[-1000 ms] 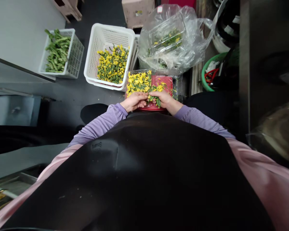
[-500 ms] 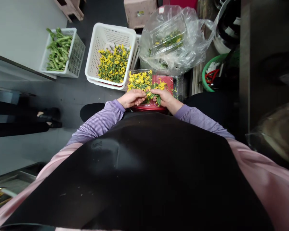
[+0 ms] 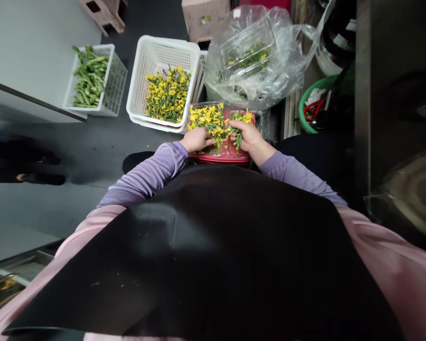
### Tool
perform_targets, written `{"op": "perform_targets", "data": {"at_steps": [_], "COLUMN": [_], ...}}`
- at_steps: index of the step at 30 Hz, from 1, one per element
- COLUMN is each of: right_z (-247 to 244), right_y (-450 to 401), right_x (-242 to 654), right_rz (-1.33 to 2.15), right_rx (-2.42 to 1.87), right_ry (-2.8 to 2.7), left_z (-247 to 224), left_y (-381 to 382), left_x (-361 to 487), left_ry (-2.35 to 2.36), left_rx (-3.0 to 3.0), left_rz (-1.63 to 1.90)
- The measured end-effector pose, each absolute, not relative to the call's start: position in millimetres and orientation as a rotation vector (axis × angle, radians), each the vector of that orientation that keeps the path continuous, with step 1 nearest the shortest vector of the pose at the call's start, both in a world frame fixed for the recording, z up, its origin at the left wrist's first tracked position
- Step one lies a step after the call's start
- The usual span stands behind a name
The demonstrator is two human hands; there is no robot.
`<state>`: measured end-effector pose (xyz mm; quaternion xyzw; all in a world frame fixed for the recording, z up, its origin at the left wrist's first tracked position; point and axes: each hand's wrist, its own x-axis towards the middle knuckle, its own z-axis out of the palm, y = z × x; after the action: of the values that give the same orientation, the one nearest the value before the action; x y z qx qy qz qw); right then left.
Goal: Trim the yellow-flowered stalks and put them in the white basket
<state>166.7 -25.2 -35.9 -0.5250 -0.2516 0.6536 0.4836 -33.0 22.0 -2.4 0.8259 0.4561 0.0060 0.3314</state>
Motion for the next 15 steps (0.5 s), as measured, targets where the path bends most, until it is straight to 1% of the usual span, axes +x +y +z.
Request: {"op": "perform_targets", "data": {"at_steps": [4,6,8,10,11,15], "right_z": [-34,-36,-38,-39,-39,-40], "right_y": [-26,-26,-27,-27,-27,-28], "right_x": [169,168,168,169,170,169], "right_rz": [1.542,1.555,1.587,1.622,1.639,1.717], "right_rx": [-1.271,-1.259,-1.257,-1.258,-1.256,-1.255], "right_ry": [-0.612,-0.585,-0.540,-0.487,-0.461,-0.427], "left_z": [-23,-29,-33,-34,-32,-19], "left_y": [23,24,28,32,33,31], "left_x": [-40,-39,-37,-37,-38,-39], "left_ry": [0.910,0.753,0.696,0.772,0.858,1.234], "left_rx": [2.643,2.738,2.752,2.680,2.608,2.014], "left_rz": [-0.399,-0.550,-0.622,-0.565,-0.469,0.134]}}
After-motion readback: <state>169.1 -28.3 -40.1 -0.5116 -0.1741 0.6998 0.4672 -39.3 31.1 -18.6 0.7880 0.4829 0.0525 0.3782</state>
